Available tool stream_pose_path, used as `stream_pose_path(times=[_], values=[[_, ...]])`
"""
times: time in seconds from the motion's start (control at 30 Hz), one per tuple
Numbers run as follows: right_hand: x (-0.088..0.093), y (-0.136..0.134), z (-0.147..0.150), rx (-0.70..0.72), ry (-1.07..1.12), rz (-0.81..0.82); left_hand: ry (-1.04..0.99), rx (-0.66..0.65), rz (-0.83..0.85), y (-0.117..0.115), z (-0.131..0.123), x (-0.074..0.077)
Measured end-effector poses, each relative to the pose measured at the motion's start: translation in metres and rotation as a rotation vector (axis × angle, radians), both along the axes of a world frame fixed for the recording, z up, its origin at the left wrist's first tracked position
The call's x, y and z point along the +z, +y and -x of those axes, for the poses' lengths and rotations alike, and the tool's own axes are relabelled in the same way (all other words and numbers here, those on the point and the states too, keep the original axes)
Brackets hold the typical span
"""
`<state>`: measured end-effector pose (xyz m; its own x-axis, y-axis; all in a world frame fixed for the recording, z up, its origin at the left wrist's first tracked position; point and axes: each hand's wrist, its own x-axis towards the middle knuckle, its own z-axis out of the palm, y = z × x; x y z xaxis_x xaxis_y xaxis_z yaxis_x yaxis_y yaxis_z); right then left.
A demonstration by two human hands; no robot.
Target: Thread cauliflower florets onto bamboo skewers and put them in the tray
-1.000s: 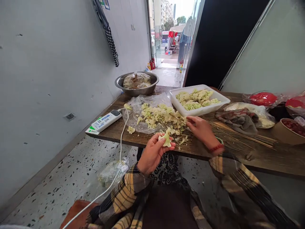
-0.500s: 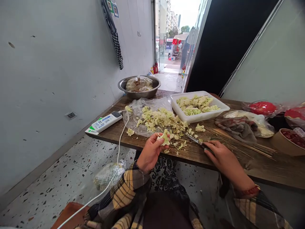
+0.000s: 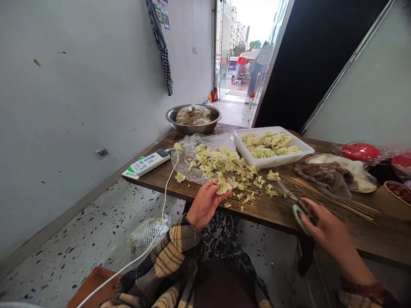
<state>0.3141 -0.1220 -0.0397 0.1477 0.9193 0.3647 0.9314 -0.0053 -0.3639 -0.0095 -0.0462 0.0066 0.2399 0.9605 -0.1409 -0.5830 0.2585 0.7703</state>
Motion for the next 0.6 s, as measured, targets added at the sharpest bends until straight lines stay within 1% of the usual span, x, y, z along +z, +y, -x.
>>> stream_pose_path(times=[0.07, 0.1, 0.13, 0.17, 0.2, 0.27, 0.37, 0.4, 0.47, 0.6], values=[[0.003, -0.012, 0.002, -0.134, 0.269, -0.01, 0.007, -0.006, 0.002, 0.0, -0.002, 0.0], [0.004, -0.017, 0.006, -0.164, 0.42, -0.013, 0.012, -0.01, 0.001, 0.0, -0.004, 0.0], [0.006, -0.022, 0.013, -0.166, 0.552, -0.022, 0.016, -0.016, -0.002, 0.0, -0.006, -0.001], [0.007, -0.025, 0.022, -0.117, 0.65, -0.016, 0.018, -0.022, -0.005, 0.0, -0.008, -0.001], [0.008, -0.028, 0.032, -0.044, 0.701, 0.004, 0.02, -0.026, -0.011, -0.001, -0.01, -0.001], [0.01, -0.028, 0.056, 0.128, 0.667, 0.054, 0.026, -0.034, -0.021, -0.001, -0.013, 0.0], [0.013, -0.023, 0.089, 0.339, 0.42, 0.087, 0.04, -0.024, -0.03, -0.002, -0.015, 0.0], [0.014, -0.021, 0.098, 0.384, 0.357, 0.085, 0.05, -0.017, -0.037, -0.003, -0.016, 0.0], [0.015, -0.016, 0.111, 0.413, 0.272, 0.067, 0.076, -0.009, -0.059, -0.005, -0.016, 0.0], [0.012, -0.008, 0.123, 0.386, 0.193, 0.021, 0.112, 0.002, -0.08, -0.009, -0.019, 0.0]])
